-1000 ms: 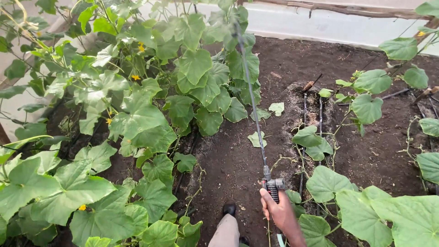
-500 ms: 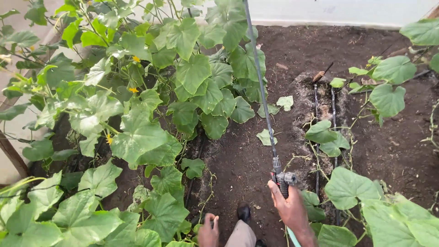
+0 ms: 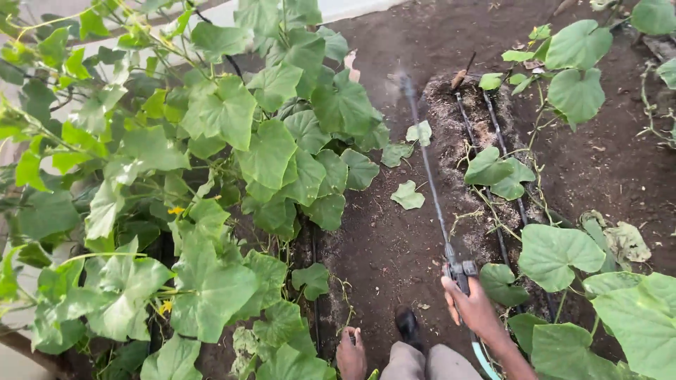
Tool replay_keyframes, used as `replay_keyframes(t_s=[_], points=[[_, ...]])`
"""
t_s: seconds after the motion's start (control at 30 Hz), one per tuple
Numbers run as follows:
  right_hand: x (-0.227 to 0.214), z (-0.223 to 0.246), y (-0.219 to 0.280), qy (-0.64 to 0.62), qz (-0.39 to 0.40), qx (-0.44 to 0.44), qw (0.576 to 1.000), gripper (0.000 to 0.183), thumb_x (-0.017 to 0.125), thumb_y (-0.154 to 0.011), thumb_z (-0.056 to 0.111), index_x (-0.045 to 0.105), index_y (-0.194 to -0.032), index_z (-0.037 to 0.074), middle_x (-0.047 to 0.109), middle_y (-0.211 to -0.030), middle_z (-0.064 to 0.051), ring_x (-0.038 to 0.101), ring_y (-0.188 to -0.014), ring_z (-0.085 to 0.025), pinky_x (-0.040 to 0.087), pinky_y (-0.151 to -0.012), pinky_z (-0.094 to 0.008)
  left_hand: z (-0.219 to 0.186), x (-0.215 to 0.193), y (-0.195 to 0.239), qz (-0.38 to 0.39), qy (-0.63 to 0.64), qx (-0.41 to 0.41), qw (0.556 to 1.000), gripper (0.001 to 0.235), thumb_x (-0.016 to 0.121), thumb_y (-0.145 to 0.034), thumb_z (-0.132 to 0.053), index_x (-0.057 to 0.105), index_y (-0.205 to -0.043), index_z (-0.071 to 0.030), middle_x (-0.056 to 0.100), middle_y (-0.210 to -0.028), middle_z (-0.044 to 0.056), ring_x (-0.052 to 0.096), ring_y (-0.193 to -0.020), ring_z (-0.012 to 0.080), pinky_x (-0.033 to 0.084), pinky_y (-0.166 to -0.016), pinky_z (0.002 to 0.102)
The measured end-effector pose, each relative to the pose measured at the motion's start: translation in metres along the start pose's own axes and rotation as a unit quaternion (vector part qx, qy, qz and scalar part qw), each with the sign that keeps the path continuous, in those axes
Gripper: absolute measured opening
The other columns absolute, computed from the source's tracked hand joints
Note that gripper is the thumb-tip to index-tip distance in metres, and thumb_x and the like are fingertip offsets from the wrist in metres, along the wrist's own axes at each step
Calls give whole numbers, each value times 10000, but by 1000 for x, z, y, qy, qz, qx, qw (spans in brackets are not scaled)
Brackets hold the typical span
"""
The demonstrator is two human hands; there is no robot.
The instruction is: Walking through a greenhouse and using a hand-held sprayer wand to apply liquid to rows of plants.
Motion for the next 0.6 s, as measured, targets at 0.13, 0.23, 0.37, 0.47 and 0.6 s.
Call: replay_keyframes(t_s=[0.13,0.23,0.37,0.47,0.6], points=[[-23,1,50,178,0,-24,984,491,590,-941,543,552,-691,122,597,-554,-34,572,-545,-199,470,-667,-351,-18,-9,-13,34,21,19,999,114,522,-1069,-314,607,-1112,-250,681,-682,-27,537,-493,73,415,-401,209],[-30,-12,40,235,20,52,970,419,618,-908,543,731,-972,145,766,-837,-28,682,-820,-153,531,-815,-290,-45,-25,-17,21,44,52,997,167,528,-1052,-375,591,-1008,-226,730,-727,20,584,-561,126,438,-530,325],[-39,-30,3,72,-1,164,984,540,589,-951,480,340,-1288,139,398,-1191,-108,415,-1011,-269,358,-868,-478,-71,-41,-19,63,167,77,981,219,602,-1013,-384,619,-904,-195,607,-707,-21,467,-585,112,382,-574,327],[-47,-27,-11,50,-13,242,969,1011,556,-820,615,143,-1641,194,186,-1695,-142,285,-1547,-349,256,-1260,-605,-77,-47,-35,181,274,39,944,311,662,-962,-461,604,-861,-174,458,-633,-43,373,-521,82,319,-509,275],[-58,-40,-51,32,17,196,980,1180,616,-696,683,149,-1626,128,155,-1703,-144,269,-1558,-314,276,-1259,-562,-127,-73,-36,296,364,8,883,408,654,-978,-504,464,-820,-180,388,-605,-61,328,-484,62,280,-456,242]])
Point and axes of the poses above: each hand's wrist, its own y-axis away from the middle knuckle, its own x-axis out of the palm, z = x × y, the point moved 1 cm from there along -y, towards the middle knuckle
